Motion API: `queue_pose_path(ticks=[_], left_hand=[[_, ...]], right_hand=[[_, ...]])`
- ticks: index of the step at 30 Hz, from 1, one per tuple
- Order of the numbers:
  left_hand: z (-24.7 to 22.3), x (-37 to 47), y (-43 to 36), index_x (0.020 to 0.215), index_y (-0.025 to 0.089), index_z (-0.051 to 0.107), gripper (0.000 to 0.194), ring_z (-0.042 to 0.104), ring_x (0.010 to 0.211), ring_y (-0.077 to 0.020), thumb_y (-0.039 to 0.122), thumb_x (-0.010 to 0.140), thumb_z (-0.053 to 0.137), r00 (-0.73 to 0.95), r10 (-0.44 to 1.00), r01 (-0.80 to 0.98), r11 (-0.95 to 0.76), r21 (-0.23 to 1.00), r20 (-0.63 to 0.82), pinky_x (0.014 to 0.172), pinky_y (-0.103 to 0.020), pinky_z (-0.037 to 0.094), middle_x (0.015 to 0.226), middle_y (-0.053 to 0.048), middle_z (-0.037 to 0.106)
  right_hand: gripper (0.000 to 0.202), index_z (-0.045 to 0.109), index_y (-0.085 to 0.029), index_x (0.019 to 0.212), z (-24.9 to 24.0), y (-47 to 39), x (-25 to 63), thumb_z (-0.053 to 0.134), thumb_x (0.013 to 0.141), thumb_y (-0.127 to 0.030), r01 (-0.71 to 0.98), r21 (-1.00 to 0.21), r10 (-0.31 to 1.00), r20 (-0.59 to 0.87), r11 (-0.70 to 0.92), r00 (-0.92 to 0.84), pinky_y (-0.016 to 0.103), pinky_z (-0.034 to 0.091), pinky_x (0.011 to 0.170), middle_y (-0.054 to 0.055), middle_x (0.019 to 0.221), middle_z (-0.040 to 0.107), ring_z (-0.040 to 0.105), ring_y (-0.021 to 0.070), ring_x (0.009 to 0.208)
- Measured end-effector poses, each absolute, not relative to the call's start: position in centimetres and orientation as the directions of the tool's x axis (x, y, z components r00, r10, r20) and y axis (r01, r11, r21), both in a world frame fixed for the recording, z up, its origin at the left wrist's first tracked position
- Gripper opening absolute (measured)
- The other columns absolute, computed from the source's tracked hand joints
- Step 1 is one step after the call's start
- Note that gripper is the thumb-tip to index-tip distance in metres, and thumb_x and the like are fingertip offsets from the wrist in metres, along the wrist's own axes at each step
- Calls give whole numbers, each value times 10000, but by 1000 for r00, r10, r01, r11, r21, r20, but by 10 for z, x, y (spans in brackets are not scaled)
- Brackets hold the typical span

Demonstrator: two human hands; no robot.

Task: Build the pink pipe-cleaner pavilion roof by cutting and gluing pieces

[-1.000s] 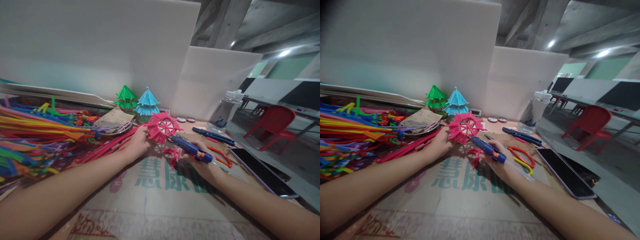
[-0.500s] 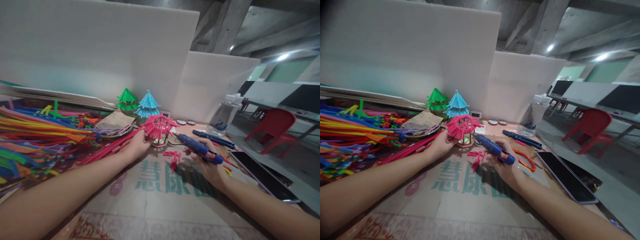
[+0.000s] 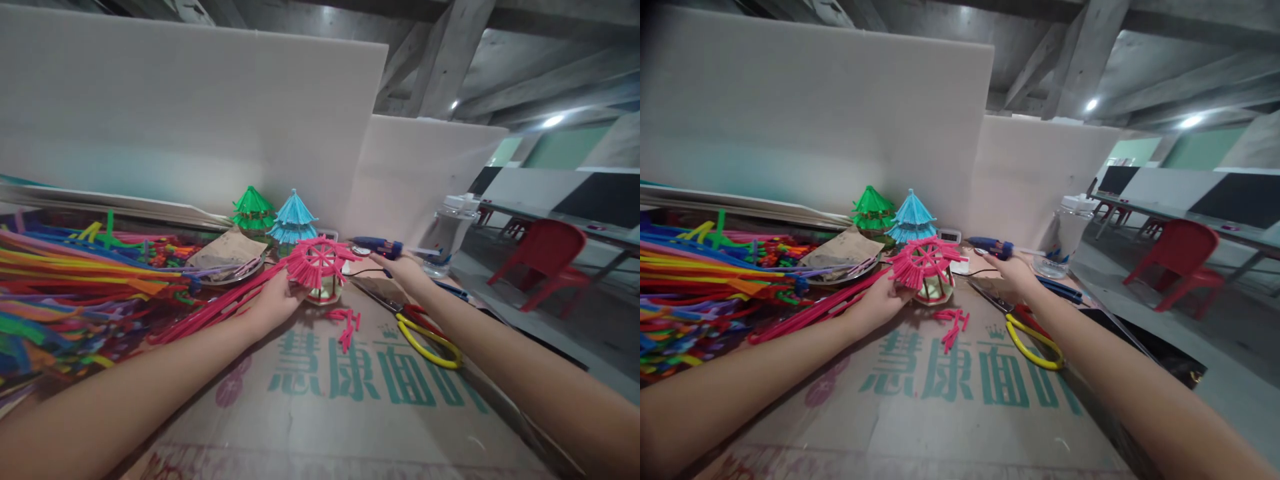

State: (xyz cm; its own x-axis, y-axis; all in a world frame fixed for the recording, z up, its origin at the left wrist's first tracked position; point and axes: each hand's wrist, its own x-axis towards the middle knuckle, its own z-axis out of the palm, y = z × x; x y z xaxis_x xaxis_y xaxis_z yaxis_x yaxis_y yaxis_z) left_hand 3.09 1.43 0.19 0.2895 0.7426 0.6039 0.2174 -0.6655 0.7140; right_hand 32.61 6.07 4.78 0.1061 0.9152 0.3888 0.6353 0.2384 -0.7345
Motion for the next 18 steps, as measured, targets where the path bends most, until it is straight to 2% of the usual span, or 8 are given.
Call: queue_pose_path(ticks=[3, 10, 14, 18], left_hand=[[1, 31, 16, 1183, 156, 587, 341, 604, 1208, -260, 235, 852, 599, 302, 746, 174, -655, 735, 593, 1072, -420, 465, 1278, -127, 641], [0, 31, 17, 1194, 163, 580, 349, 610, 1200, -269, 218, 850, 597, 300, 779, 187, -614, 767, 550, 1061, -443, 473, 1277, -129, 643], [0, 32, 16, 1236, 172, 568, 384, 622, 1180, -265, 236, 858, 596, 315, 786, 194, -602, 775, 532, 1056, -438, 474, 1284, -117, 645], [1, 31, 15, 1229, 167, 577, 380, 606, 1201, -271, 237, 856, 591, 298, 794, 230, -599, 767, 530, 1074, -448, 452, 1276, -117, 650]], right_hand=[[376, 735, -157, 921, 45, 90, 316, 783, 692, -451, 674, -713, 956, 292, 194, 33, 295, 528, 640, 52, 725, 740, 676, 223, 704], [310, 716, -121, 975, 33, 110, 301, 728, 805, -379, 723, -662, 981, 143, 195, -133, 273, 547, 619, 95, 838, 769, 694, 198, 698], [351, 700, -110, 1092, 43, 105, 315, 721, 816, -327, 798, -559, 974, 134, 224, -180, 273, 549, 742, 124, 1044, 759, 707, 222, 869], [463, 620, -138, 1285, 62, 81, 341, 650, 857, -311, 890, -397, 972, 148, 225, -180, 264, 513, 835, 120, 1245, 689, 672, 232, 1042]])
